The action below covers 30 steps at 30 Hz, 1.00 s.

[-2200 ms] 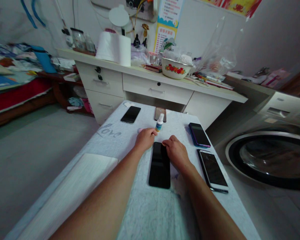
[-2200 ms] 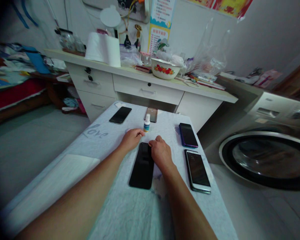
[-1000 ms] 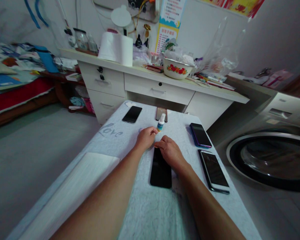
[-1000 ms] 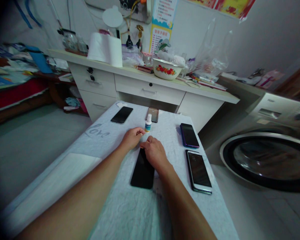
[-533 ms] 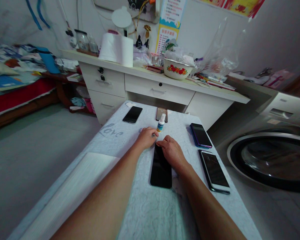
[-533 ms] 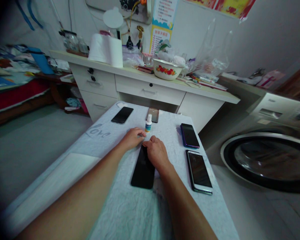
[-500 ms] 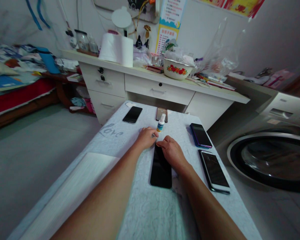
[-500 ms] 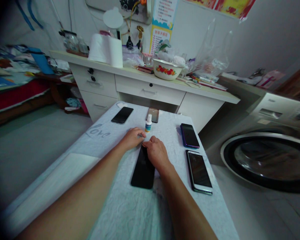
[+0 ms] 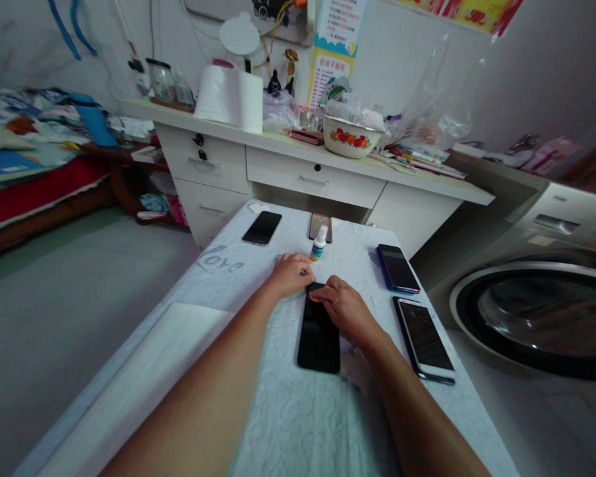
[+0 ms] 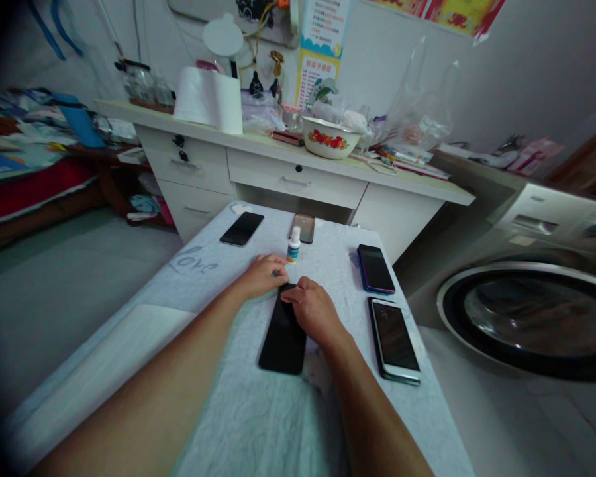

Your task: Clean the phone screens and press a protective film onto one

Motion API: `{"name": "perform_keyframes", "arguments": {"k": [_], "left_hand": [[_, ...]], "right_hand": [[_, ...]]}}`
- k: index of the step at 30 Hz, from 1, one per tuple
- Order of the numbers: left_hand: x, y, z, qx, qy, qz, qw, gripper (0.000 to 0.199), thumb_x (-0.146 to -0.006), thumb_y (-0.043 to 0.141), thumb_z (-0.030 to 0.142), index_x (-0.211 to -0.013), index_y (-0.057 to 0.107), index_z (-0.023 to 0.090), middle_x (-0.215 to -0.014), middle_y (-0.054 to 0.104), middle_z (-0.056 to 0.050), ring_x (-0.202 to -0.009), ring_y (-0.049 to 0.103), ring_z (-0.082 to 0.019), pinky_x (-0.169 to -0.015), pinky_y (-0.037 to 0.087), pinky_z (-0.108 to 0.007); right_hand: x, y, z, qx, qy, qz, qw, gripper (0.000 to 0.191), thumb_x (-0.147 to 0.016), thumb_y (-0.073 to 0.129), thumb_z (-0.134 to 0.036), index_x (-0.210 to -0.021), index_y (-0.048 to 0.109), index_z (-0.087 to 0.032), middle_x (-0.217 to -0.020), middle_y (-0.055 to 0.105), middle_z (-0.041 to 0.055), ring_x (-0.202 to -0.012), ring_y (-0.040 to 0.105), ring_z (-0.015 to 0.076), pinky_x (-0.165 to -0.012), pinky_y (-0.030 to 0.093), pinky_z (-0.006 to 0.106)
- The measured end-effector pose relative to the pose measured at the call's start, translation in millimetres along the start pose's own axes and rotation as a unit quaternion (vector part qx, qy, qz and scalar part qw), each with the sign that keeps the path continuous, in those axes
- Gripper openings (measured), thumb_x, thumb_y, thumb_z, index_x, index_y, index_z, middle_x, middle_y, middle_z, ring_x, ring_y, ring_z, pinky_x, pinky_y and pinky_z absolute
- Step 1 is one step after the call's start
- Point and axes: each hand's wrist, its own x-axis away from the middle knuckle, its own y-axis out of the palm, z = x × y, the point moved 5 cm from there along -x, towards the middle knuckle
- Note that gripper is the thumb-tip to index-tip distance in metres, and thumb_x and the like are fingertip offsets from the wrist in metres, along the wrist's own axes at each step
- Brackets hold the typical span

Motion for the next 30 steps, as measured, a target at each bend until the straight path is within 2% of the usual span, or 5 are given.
{"name": "perform_keyframes", "arguments": {"k": [10,21,30], "left_hand": [[1,0.8,-2,0.003,0.003,0.008,1.0,0.014,-0.078,0.062,0.028,-0.069,0.072,0.023,-0.114,0.067,-0.002,-0.114,0.055,-0.023,-0.103,0.037,-0.039],[-1,1.8,-1,-0.012,0.024,0.044,0.999,0.013,-0.079,0.059,0.024,-0.075,0.07,0.022,-0.106,0.071,-0.002,-0.101,0.06,-0.02,-0.096,0.039,-0.036],[2,-0.8,3,-0.015,0.019,0.026,0.999,0.013,-0.079,0.061,0.027,-0.07,0.071,0.022,-0.108,0.07,-0.002,-0.105,0.059,-0.022,-0.097,0.039,-0.038]], "right_hand": [[2,-4,27,0.036,0.081,0.042,0.995,0.027,-0.097,0.05,-0.019,-0.105,0.075,-0.024,-0.087,0.057,0.0037,-0.085,0.057,0.0141,-0.076,0.038,0.022],[3,-3,4,-0.001,0.01,0.003,1.0,0.028,-0.095,0.05,-0.012,-0.103,0.075,-0.022,-0.09,0.059,0.0035,-0.085,0.057,0.0131,-0.077,0.04,0.022],[3,-3,23,0.035,0.072,0.046,0.996,0.027,-0.097,0.049,-0.019,-0.105,0.075,-0.023,-0.089,0.059,0.005,-0.087,0.058,0.0153,-0.077,0.04,0.023]]}}
